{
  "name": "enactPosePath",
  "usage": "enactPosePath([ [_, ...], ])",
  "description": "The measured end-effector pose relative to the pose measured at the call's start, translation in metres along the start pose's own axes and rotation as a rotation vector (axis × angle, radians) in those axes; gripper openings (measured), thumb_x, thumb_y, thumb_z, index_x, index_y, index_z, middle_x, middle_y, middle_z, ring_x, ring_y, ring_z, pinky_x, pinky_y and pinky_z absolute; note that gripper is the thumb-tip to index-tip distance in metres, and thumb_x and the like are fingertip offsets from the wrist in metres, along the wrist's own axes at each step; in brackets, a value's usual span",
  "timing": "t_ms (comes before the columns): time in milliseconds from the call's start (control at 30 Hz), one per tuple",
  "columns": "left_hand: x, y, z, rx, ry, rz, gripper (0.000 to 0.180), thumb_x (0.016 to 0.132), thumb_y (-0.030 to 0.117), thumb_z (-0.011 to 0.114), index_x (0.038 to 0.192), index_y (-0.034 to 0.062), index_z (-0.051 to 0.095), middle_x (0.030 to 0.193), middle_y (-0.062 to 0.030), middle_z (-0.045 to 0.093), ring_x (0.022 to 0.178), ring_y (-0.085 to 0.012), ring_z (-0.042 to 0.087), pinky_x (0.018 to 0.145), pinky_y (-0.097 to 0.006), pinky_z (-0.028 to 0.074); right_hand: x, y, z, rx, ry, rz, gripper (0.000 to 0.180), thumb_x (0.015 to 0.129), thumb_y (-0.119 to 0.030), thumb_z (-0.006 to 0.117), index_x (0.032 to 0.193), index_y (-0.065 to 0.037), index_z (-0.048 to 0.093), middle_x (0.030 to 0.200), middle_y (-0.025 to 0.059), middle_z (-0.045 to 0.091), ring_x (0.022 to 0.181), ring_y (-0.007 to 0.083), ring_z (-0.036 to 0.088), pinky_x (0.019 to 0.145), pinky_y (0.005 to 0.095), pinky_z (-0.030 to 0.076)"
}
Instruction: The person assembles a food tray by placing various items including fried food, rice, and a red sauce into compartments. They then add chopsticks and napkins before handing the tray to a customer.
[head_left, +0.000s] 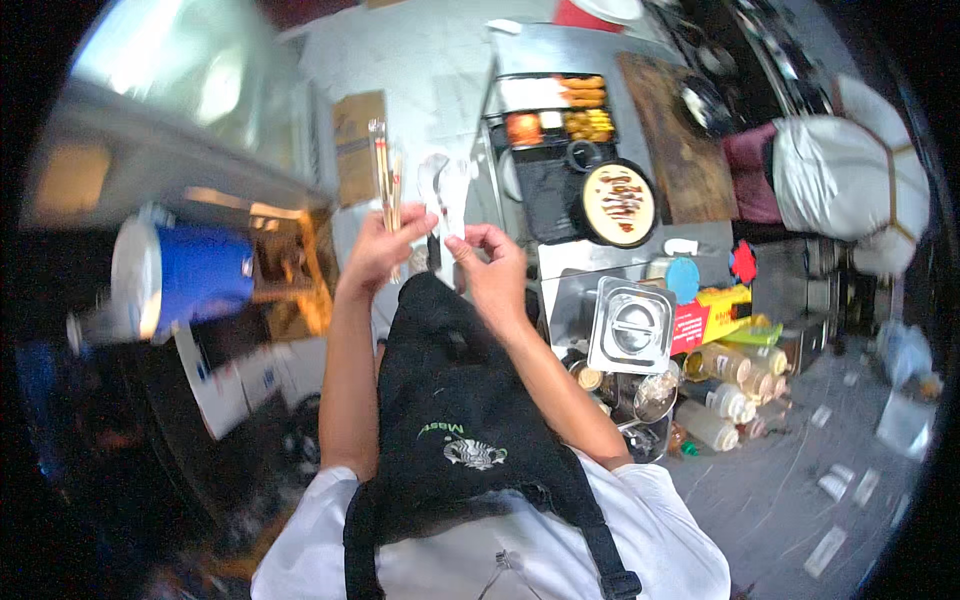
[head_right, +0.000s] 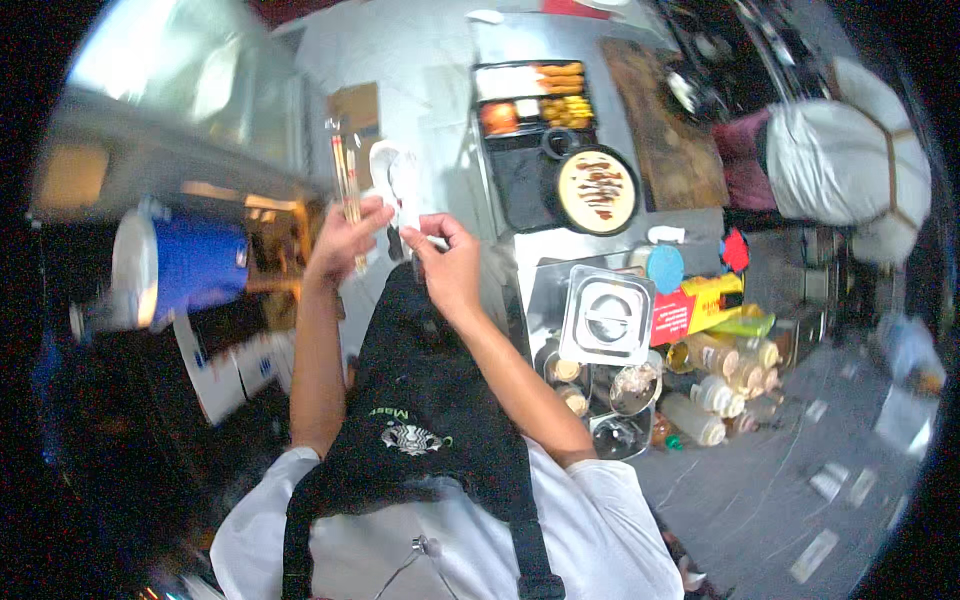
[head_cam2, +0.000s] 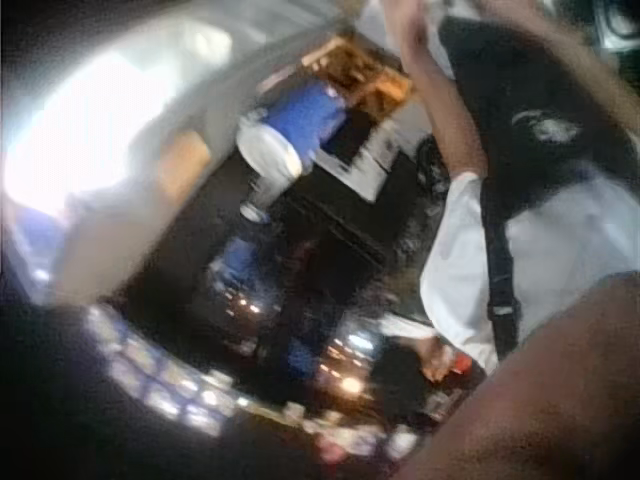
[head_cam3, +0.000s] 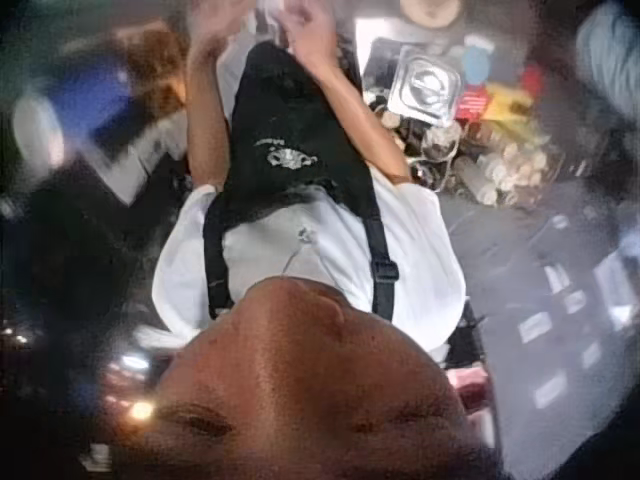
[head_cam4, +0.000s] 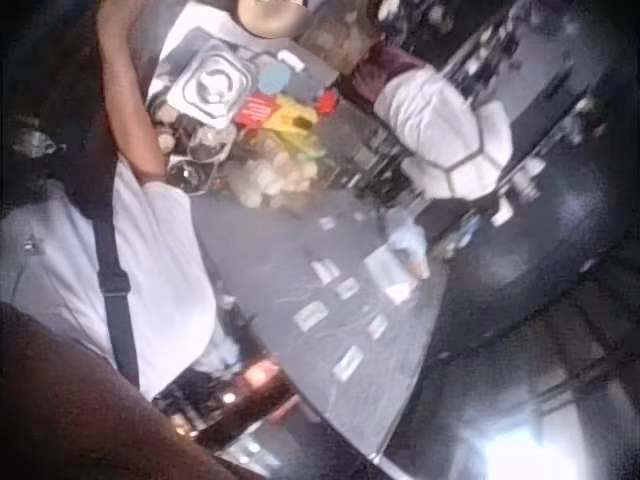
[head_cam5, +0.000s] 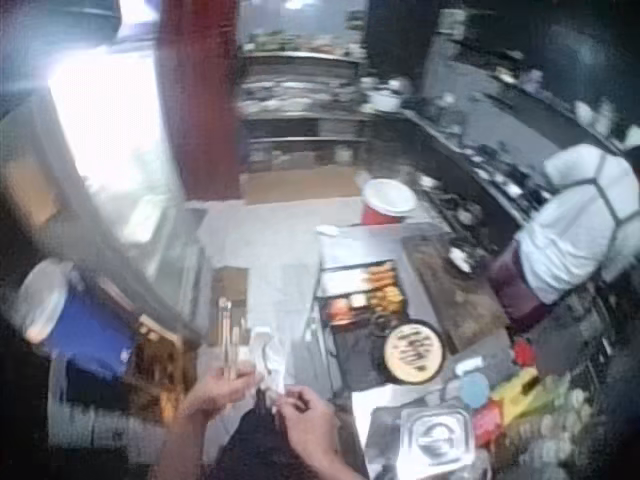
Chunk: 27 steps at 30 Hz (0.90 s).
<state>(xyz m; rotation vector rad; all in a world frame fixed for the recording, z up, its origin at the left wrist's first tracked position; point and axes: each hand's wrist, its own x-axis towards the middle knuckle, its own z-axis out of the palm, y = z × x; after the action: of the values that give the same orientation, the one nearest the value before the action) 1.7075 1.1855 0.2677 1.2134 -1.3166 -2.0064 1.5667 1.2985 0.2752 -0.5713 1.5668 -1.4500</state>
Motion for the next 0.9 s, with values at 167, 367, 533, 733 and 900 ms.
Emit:
enactPosePath([
  [167, 0.085, 0.003, 0.016, -0.053, -0.155, -0.141, 0.016, 0.092, 0.020, 0.075, 0.102, 0.0079, 0.072, 0.079, 0.0086, 0.063, 0.052, 0.0019, 0.038, 0.045, -0.019, 0.026, 0.072, 0.048, 0.027, 0.041, 0.313, -0.024, 0.022, 0.090, -0.014, 0.077, 0.088, -0.004, 0.057, 0.083, 0.0008, 0.065, 0.077, 0.0058, 0.058, 0.066, 0.0244, 0.044],
  [367, 0.188, 0.001, 0.039, 0.336, -0.726, -0.261, 0.022, 0.095, 0.016, 0.070, 0.106, -0.0033, 0.072, 0.088, -0.0019, 0.070, 0.075, -0.0088, 0.060, 0.066, -0.025, 0.048, 0.094, 0.047, 0.006, 0.590, 0.430, 0.182, 0.021, 0.097, -0.012, 0.068, 0.115, -0.002, 0.065, 0.102, 0.0061, 0.072, 0.087, 0.0141, 0.069, 0.078, 0.0285, 0.057],
  [533, 0.236, 0.020, 0.081, 1.018, -1.146, 0.024, 0.043, 0.102, 0.036, 0.057, 0.116, -0.0039, 0.064, 0.099, -0.0223, 0.070, 0.093, -0.0322, 0.067, 0.078, -0.041, 0.051, 0.080, 0.058, 0.024, 0.991, 0.833, 0.171, 0.021, 0.098, -0.009, 0.064, 0.115, 0.003, 0.063, 0.100, 0.0090, 0.069, 0.088, 0.0196, 0.069, 0.087, 0.0364, 0.060],
  [733, 0.275, -0.010, 0.135, 1.456, -1.380, 0.290, 0.039, 0.101, 0.037, 0.046, 0.111, 0.0013, 0.057, 0.110, -0.0314, 0.066, 0.107, -0.0500, 0.061, 0.089, -0.060, 0.046, 0.094, 0.104, 0.045, 1.373, 1.152, 0.039, 0.016, 0.099, -0.019, 0.067, 0.108, -0.007, 0.066, 0.104, 0.0019, 0.067, 0.095, 0.0138, 0.064, 0.088, 0.0333, 0.053],
  [900, 0.277, -0.021, 0.165, 1.699, -1.499, 0.332, 0.039, 0.097, 0.035, 0.055, 0.112, -0.0002, 0.059, 0.105, -0.0322, 0.067, 0.104, -0.0503, 0.062, 0.090, -0.058, 0.048, 0.147, 0.112, 0.052, 1.379, 1.253, 0.070, 0.013, 0.098, -0.026, 0.068, 0.104, -0.015, 0.067, 0.088, -0.0086, 0.064, 0.080, 0.0043, 0.053, 0.069, 0.0239, 0.040],
])
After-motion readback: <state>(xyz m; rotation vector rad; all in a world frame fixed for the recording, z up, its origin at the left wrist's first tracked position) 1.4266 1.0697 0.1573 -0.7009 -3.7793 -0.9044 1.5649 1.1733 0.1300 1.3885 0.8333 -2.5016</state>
